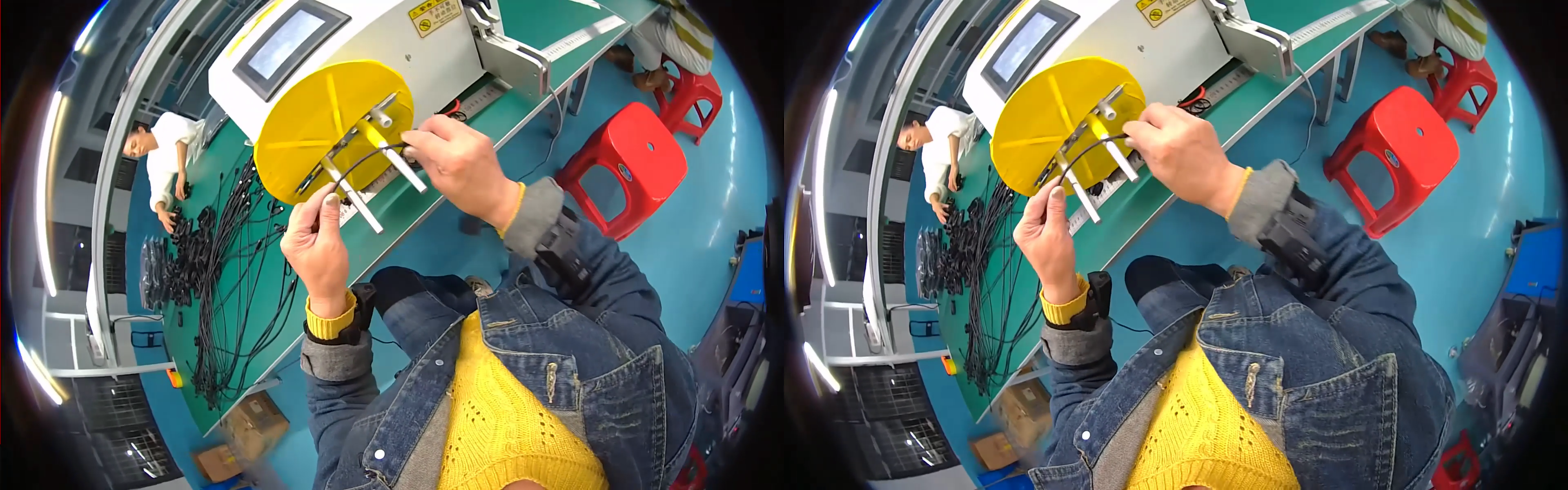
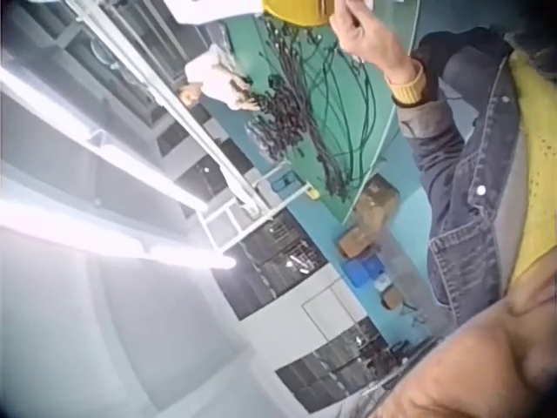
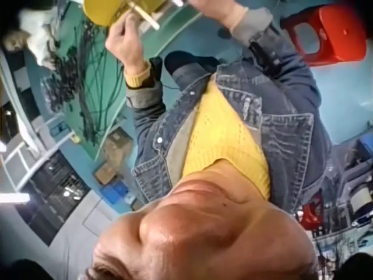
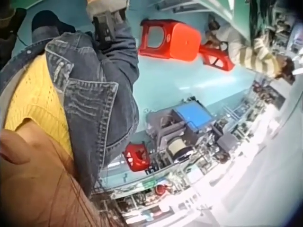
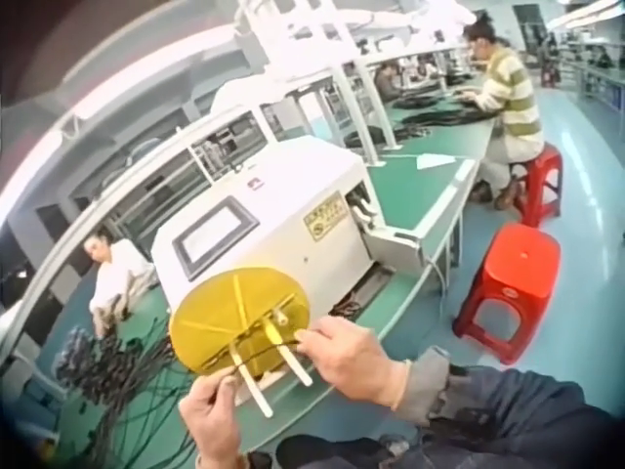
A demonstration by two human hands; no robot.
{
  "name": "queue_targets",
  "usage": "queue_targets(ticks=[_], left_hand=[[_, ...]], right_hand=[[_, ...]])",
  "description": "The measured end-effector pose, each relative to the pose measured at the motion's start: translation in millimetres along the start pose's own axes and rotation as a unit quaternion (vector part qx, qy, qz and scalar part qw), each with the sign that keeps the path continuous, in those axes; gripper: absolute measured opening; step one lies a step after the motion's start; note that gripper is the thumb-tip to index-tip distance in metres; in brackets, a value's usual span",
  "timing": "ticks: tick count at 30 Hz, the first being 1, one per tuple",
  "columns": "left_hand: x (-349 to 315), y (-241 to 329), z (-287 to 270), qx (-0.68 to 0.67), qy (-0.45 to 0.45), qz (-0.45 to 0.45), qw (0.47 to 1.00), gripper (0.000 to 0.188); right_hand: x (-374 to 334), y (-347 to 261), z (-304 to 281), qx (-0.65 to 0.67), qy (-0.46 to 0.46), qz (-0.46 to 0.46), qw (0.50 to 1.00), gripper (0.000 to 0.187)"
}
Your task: The person picks up a cable, winds it around the pegs of a machine, and removes the coiled cable. They then secure the coil with a tie by hand and place it on the table, repeating the process.
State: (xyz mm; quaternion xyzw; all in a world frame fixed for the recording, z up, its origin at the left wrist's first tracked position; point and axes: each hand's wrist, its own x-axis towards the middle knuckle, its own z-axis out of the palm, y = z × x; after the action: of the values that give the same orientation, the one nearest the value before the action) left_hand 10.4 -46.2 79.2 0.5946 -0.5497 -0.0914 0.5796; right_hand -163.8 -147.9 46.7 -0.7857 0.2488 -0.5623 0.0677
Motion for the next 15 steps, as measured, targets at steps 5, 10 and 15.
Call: queue_targets(ticks=[5, 10, 15], left_hand=[[0, -4, 0, -0.026, 0.021, -0.046, 0.998, 0.015], [9, -9, -3, -0.02, 0.021, -0.027, 0.999, 0.016], [9, -19, -1, -0.019, -0.001, -0.04, 0.999, 0.018]], right_hand=[[8, 9, 38, 0.0, -0.002, 0.057, 0.998, 0.014], [9, 14, 46, -0.007, 0.005, 0.087, 0.996, 0.012], [-30, 32, 33, 0.027, 0.02, 0.128, 0.991, 0.01]])
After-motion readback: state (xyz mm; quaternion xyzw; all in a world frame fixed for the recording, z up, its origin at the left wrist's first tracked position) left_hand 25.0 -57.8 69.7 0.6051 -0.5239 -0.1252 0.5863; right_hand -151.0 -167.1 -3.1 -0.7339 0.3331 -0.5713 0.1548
